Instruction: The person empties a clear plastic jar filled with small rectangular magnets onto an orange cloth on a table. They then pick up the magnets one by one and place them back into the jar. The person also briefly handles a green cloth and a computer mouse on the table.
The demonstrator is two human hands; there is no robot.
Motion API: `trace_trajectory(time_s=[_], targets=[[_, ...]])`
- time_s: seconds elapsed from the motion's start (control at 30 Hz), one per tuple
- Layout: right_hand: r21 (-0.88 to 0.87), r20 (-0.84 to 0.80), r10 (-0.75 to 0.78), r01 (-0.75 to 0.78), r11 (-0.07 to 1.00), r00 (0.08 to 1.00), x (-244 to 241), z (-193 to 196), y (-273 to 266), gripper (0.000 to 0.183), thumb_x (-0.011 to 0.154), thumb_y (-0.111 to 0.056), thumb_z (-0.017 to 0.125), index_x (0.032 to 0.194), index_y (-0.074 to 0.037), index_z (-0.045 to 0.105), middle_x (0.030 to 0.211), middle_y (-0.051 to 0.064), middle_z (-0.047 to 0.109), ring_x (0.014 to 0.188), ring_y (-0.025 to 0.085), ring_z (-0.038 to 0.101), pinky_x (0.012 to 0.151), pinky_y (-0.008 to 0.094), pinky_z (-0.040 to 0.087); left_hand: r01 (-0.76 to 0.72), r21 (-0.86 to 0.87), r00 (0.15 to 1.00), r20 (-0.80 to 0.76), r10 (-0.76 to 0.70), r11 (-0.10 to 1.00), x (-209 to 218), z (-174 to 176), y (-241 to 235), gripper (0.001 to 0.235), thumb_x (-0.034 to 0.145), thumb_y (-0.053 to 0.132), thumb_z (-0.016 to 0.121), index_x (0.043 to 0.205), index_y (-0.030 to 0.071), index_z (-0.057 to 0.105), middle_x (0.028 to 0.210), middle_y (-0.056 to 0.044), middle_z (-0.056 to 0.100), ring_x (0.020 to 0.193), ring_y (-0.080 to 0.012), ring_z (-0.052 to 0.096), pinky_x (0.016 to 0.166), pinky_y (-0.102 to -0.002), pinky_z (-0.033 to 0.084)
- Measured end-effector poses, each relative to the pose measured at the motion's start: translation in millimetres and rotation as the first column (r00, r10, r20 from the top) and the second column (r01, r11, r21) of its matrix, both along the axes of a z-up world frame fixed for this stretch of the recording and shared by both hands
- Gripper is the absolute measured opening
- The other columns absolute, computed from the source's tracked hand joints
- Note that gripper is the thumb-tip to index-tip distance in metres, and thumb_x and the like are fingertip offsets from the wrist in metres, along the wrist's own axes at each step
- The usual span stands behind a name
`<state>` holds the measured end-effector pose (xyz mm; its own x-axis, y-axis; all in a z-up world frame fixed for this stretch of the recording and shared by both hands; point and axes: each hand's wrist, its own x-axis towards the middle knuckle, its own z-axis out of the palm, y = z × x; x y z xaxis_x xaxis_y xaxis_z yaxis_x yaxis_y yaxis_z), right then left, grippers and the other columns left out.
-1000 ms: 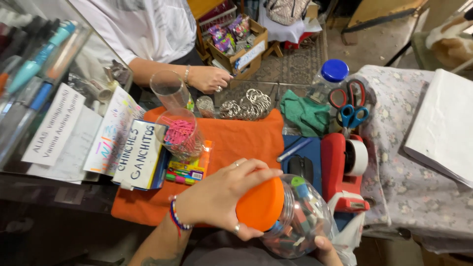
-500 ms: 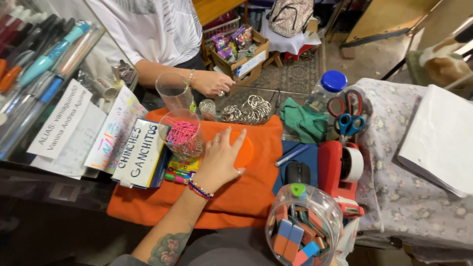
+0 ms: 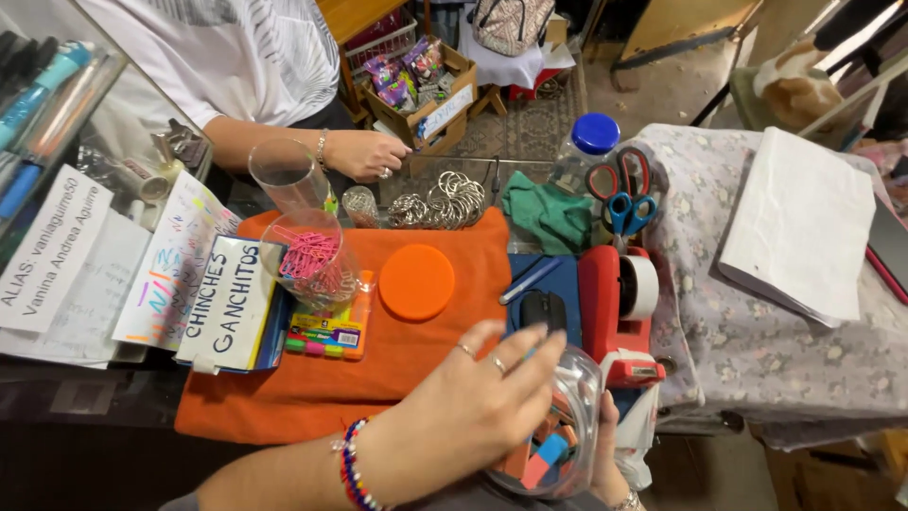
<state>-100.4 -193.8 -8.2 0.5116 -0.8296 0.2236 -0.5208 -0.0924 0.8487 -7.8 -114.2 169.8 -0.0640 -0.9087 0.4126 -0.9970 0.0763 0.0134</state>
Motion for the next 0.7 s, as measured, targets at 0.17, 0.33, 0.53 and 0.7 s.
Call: trace_trajectory(time_s=[0.17,0.33,0.53,0.7], targets=[[0.255,-0.556,-0.774,-0.948,0.189,-0.303,-98,-48,-60,0.088,0.095,-0.065,0.031,0.144,0.005,0.05,0.139,0.032,0.056,0.129,0.042,0.051,0.117,0.051,0.036,-0.016,-0.128,0.99,0.134,0.034,0.992,-32,-2,7,0.025,0.097,0.01,0.053,0.116,0.003,0.069,0.078,-0.003,0.056,0.058,-0.0136,0.057,0.046,-0.027,0.042],[0.181,-0.565,-0.784,-0.965,0.188,-0.258,-115,-76,-51,0.103,0.089,-0.077,0.03,0.148,0.006,0.049,0.137,0.032,0.057,0.126,0.04,0.052,0.111,0.051,0.037,0.041,-0.003,0.994,-0.1,-0.041,0.999,-40,-42,6,0.027,0.093,0.014,0.056,0.11,-0.006,0.064,0.123,-0.032,0.065,0.099,-0.0345,0.065,0.08,-0.037,0.05],[-0.187,-0.435,-0.898,-0.97,0.155,-0.059,-123,-78,-36,0.096,0.088,-0.065,0.053,0.15,0.008,0.044,0.15,0.031,0.051,0.14,0.039,0.046,0.116,0.054,0.032,0.118,0.18,0.851,-0.525,-0.006,0.977,-24,-31,11,0.054,0.096,0.019,0.048,0.14,-0.013,0.05,0.149,-0.039,0.044,0.141,-0.0476,0.04,0.119,-0.05,0.028],[-0.227,-0.44,-0.896,-0.973,0.041,0.065,-124,-85,-35,0.091,0.087,-0.071,0.063,0.144,0.0,0.052,0.134,0.027,0.066,0.121,0.041,0.064,0.1,0.059,0.051,0.217,0.235,0.75,-0.662,-0.007,0.947,-13,-40,17,0.05,0.098,0.019,0.048,0.143,-0.002,0.048,0.163,-0.034,0.027,0.148,-0.049,0.029,0.121,-0.054,0.021]])
